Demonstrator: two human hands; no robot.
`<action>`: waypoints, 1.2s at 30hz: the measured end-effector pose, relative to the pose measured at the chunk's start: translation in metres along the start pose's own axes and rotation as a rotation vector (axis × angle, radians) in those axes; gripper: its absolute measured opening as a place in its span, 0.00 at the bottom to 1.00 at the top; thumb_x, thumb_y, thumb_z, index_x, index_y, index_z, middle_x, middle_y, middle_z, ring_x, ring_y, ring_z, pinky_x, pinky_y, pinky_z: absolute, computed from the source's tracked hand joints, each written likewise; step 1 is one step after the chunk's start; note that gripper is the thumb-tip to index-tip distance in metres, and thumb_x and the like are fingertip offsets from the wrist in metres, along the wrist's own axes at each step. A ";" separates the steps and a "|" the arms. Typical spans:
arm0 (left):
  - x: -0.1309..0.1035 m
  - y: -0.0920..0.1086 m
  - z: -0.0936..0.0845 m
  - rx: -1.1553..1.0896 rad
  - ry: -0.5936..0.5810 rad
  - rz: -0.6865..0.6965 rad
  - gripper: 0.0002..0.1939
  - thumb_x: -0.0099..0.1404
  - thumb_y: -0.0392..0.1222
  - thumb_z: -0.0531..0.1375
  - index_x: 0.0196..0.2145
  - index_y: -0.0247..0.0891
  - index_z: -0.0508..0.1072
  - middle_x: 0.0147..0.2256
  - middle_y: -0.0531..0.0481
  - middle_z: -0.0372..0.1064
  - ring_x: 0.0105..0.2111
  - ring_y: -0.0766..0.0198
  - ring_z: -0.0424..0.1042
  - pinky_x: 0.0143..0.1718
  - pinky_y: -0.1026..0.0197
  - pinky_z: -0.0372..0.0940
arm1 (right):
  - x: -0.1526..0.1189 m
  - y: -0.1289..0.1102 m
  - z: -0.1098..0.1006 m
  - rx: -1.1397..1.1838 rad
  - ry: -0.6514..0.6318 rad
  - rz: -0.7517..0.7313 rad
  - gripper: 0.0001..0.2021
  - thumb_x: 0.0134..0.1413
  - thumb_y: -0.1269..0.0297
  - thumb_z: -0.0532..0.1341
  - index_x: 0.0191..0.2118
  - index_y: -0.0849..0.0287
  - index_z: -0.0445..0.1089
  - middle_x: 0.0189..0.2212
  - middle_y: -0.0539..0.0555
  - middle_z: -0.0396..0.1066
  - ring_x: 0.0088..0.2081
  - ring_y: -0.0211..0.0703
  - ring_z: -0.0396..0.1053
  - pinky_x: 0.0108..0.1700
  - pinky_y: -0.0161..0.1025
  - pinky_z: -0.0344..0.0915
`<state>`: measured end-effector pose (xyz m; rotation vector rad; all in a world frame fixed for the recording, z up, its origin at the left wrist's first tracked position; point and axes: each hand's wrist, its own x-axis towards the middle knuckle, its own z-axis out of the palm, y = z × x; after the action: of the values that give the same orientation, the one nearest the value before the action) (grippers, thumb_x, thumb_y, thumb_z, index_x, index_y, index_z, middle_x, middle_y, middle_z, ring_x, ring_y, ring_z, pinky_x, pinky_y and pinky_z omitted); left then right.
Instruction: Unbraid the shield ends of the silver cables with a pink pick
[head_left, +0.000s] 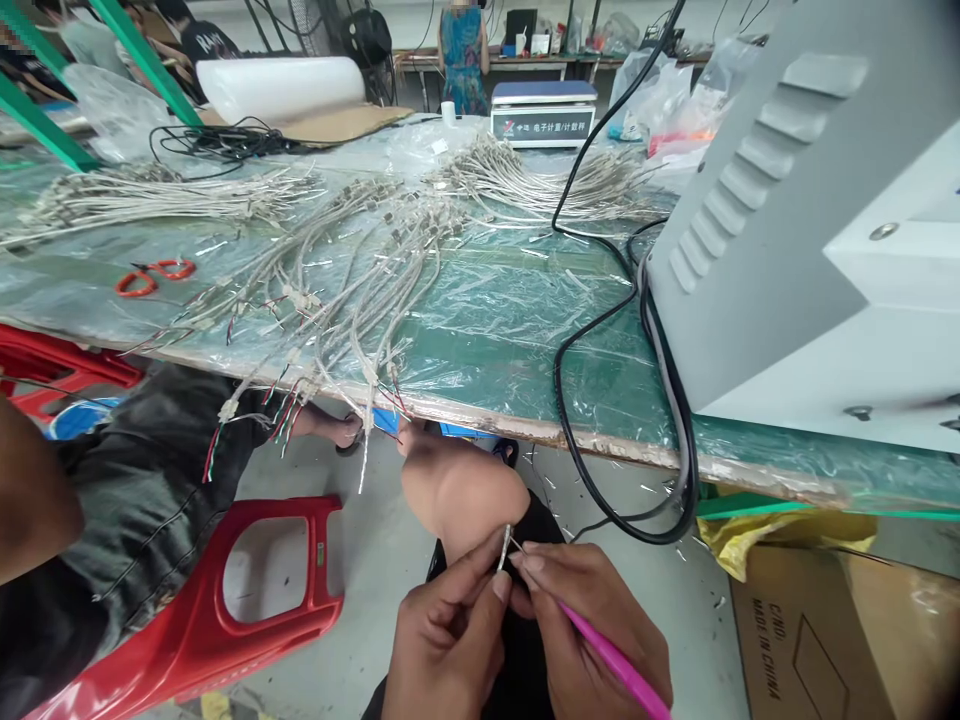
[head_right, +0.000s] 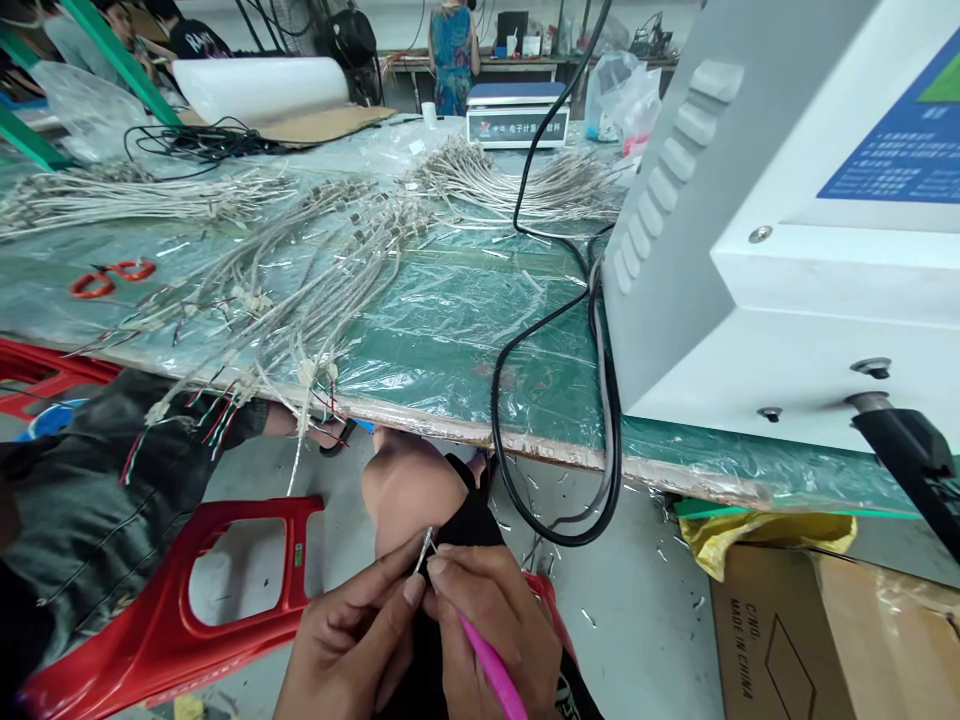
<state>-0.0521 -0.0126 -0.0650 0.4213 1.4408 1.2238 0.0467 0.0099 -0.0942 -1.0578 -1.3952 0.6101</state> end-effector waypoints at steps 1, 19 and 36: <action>0.000 -0.001 0.000 0.036 0.005 0.036 0.26 0.55 0.55 0.71 0.49 0.40 0.82 0.16 0.57 0.63 0.13 0.76 0.51 0.14 0.73 0.50 | -0.002 0.000 0.000 -0.017 0.003 0.004 0.13 0.59 0.80 0.61 0.41 0.55 0.78 0.36 0.53 0.76 0.37 0.37 0.78 0.32 0.28 0.79; -0.007 -0.021 0.001 0.093 0.106 0.194 0.26 0.56 0.54 0.70 0.48 0.36 0.82 0.20 0.51 0.74 0.15 0.68 0.63 0.20 0.67 0.64 | -0.005 0.002 -0.013 -0.071 -0.005 -0.090 0.12 0.53 0.81 0.64 0.34 0.54 0.76 0.35 0.52 0.75 0.32 0.39 0.77 0.31 0.33 0.76; -0.008 -0.019 0.000 0.124 0.112 0.215 0.24 0.57 0.50 0.70 0.49 0.36 0.82 0.16 0.53 0.68 0.15 0.66 0.63 0.22 0.66 0.67 | -0.002 0.017 -0.014 -0.125 -0.195 -0.167 0.13 0.55 0.81 0.60 0.35 0.55 0.77 0.33 0.53 0.71 0.33 0.38 0.76 0.31 0.32 0.73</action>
<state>-0.0425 -0.0263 -0.0771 0.6134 1.6045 1.3501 0.0640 0.0129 -0.1083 -0.9873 -1.6917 0.5189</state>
